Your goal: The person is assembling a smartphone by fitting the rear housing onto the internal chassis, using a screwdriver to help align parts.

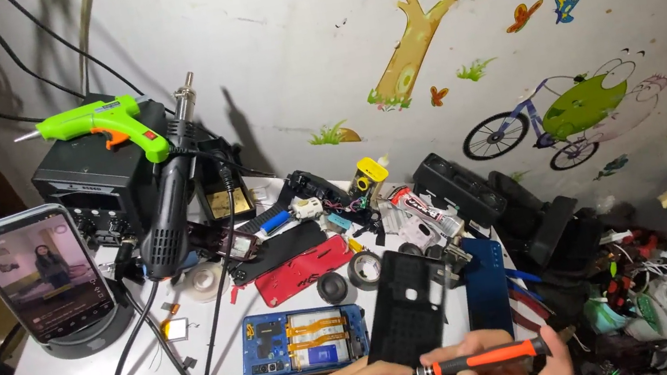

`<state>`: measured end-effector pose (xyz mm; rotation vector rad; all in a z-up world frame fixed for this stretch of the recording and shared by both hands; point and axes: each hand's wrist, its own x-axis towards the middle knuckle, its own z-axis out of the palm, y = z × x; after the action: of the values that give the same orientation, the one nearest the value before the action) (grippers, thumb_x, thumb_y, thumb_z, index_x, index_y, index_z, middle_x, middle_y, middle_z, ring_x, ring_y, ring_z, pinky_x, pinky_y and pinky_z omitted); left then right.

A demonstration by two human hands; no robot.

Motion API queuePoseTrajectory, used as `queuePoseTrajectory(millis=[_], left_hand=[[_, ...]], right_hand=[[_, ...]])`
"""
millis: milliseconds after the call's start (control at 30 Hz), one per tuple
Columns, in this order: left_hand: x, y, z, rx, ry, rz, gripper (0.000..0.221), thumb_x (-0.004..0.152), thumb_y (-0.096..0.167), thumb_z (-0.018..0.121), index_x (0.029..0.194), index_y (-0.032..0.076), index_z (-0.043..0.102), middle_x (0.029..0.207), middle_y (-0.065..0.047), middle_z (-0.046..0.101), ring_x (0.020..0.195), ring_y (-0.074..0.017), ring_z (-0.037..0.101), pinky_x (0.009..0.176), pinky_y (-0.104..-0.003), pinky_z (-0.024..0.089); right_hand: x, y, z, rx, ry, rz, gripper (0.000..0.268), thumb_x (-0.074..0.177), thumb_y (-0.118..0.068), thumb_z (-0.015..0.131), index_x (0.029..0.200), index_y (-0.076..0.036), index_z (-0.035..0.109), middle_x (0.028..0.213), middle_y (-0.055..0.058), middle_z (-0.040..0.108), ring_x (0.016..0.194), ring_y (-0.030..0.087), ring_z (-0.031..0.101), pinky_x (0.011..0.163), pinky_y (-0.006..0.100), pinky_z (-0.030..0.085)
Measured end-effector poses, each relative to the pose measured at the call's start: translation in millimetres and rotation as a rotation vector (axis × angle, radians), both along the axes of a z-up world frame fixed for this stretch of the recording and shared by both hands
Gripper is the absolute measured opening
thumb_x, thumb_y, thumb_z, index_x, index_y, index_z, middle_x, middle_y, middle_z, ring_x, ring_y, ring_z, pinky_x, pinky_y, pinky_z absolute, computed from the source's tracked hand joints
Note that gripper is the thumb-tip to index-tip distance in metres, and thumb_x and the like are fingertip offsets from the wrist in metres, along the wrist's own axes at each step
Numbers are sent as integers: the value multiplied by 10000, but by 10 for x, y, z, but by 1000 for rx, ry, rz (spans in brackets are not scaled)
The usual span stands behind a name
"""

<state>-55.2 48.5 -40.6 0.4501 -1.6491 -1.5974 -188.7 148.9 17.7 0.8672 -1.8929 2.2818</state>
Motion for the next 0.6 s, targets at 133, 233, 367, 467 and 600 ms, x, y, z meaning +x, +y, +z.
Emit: queuePoseTrajectory(millis=[133, 233, 367, 467, 600], left_hand=[[21, 14, 115, -22, -11, -15, 262, 1052, 382, 793, 980, 199, 967, 874, 28, 911, 750, -84, 800, 694, -251, 573], [5, 41, 84, 7, 4, 21, 215, 1009, 340, 836, 924, 205, 980, 849, 23, 940, 732, -85, 817, 684, -248, 577], [33, 5, 117, 50, -32, 190, 170, 937, 298, 882, 849, 229, 1010, 797, 50, 990, 725, -49, 878, 711, -218, 625], [54, 7, 166, 192, -183, 124, 178, 906, 340, 913, 831, 239, 1039, 762, 47, 981, 718, -58, 850, 710, -231, 594], [42, 3, -10, 18, -99, 85, 154, 965, 303, 905, 907, 193, 996, 731, 56, 869, 646, -61, 691, 612, -266, 491]], right_hand=[[-14, 78, 236, 187, -398, 101, 498, 878, -80, 705, 1311, -29, 464, 1047, 544, 834, 736, 641, 833, 923, 710, 661], [396, -199, 796, 245, -150, -252, 768, 873, -5, 549, 1567, -159, 259, 867, 391, 700, 554, 444, 659, 683, 493, 575], [-74, 177, 795, -40, -10, -61, 379, 1049, -164, 592, 1265, -224, 286, 968, 285, 531, 670, 448, 611, 608, 484, 557], [-1605, 552, -191, 516, 873, 611, 313, 939, -250, 630, 1048, -208, 921, 845, -66, 759, 740, 143, 741, 745, 309, 623], [-358, 347, -294, 483, -295, 429, 255, 1032, -9, 726, 901, 48, 938, 573, 166, 630, 420, 233, 591, 486, 360, 525]])
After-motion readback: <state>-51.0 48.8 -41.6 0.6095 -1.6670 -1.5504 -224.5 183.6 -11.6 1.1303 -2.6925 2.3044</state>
